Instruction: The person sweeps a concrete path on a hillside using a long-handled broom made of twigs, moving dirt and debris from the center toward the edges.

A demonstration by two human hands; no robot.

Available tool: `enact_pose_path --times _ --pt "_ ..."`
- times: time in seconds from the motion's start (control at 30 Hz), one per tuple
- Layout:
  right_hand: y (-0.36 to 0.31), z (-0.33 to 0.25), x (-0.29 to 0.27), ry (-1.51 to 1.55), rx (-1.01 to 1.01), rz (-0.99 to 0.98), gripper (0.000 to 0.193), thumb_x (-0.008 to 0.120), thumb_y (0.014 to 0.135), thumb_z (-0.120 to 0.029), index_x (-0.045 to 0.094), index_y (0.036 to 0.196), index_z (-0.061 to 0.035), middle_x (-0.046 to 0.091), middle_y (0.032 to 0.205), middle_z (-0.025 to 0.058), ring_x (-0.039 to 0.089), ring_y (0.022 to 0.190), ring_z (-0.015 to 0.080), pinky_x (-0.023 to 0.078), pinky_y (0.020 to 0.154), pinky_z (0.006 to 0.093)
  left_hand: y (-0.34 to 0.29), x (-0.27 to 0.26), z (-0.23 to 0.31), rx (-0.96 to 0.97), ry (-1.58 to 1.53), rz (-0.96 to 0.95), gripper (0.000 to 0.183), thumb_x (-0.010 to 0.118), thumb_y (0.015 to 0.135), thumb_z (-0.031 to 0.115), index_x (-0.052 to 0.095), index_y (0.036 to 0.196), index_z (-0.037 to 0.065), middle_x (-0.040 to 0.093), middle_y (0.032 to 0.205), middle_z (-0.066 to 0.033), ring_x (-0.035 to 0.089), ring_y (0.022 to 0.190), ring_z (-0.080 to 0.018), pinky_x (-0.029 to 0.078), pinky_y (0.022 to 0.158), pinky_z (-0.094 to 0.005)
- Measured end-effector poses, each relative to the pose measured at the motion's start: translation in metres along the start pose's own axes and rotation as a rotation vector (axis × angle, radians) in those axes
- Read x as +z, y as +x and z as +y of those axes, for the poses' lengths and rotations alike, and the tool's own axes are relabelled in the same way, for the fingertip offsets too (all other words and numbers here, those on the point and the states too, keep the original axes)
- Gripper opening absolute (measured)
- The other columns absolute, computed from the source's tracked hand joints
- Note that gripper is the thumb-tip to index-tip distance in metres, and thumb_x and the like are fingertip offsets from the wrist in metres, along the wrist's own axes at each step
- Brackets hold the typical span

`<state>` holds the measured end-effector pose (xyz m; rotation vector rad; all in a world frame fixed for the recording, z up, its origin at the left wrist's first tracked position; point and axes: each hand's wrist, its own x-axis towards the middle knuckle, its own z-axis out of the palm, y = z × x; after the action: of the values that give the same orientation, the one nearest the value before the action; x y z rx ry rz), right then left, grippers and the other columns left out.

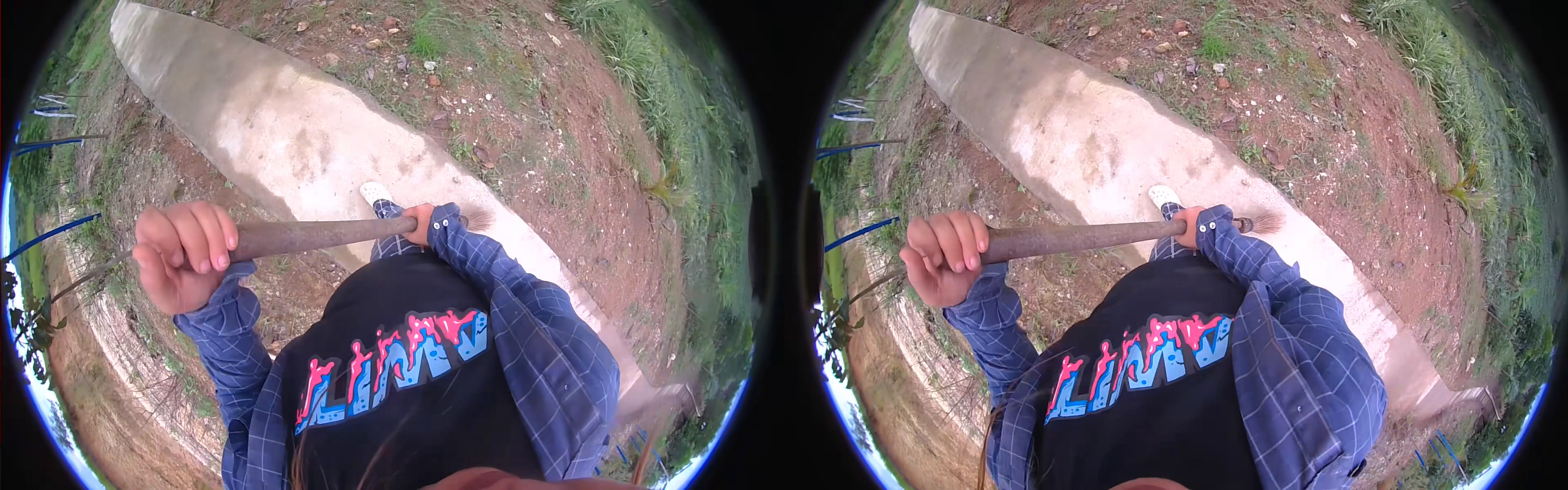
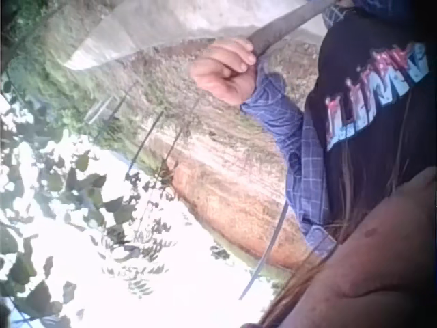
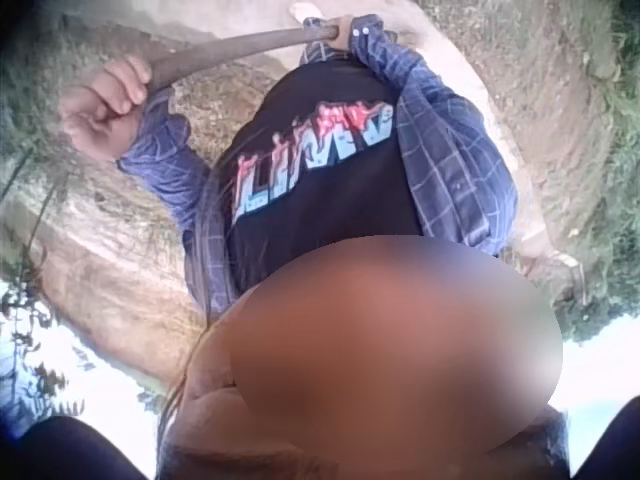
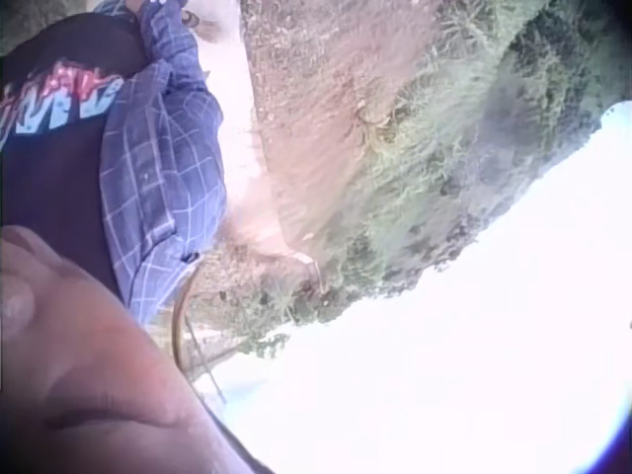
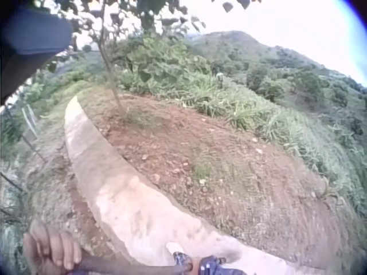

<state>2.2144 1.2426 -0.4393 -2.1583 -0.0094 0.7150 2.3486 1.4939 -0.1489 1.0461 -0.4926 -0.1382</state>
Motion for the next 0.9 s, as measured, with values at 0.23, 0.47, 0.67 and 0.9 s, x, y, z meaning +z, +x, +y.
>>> enact_pose_path --times 0.23,0.47,0.67,0.9 --pt "0.161 -0.045 -0.044 0.069 -0.566 0.425 0.01 0.063 0.065 -0.01 0.054 0.064 -0.0064 0.055 0.064 0.012 0.054 0.066 0.0317 0.042 0.06 0.04 0.024 0.006 0.048 0.297 0.195 -0.609 0.038 0.071 0.076 0.032 0.047 0.057 0.009 0.053 0.05 -0.002 0.056 0.046 -0.014 0.049 0.048 -0.026" --pt "0.221 -0.098 -0.07 -0.143 -0.582 0.468 0.016 0.067 0.066 -0.012 0.053 0.061 -0.0057 0.053 0.06 0.0128 0.053 0.063 0.032 0.042 0.057 0.0392 -0.016 -0.094 0.073 0.219 0.253 -0.032 0.03 0.063 0.079 0.009 0.046 0.055 0.006 0.051 0.05 -0.0046 0.053 0.044 -0.0164 0.046 0.049 -0.0309" --pt "0.252 -0.157 0.006 -0.257 -0.421 0.154 0.009 0.064 0.062 -0.013 0.056 0.059 -0.0084 0.055 0.056 0.014 0.059 0.057 0.032 0.046 0.052 0.0382 -0.048 -0.208 0.104 0.193 0.22 0.285 0.032 0.057 0.086 0.023 0.043 0.06 0.01 0.048 0.048 0.0001 0.052 0.046 -0.0146 0.044 0.054 -0.0319" --pt "0.331 -0.267 0.057 -0.347 -0.484 -0.182 0.015 0.065 0.062 -0.021 0.057 0.068 -0.0095 0.059 0.065 0.014 0.06 0.066 0.0328 0.047 0.059 0.0412 -0.046 -0.292 0.162 0.301 0.069 0.097 0.032 0.066 0.078 0.028 0.048 0.062 0.007 0.055 0.055 -0.004 0.056 0.051 -0.0179 0.046 0.055 -0.0314"
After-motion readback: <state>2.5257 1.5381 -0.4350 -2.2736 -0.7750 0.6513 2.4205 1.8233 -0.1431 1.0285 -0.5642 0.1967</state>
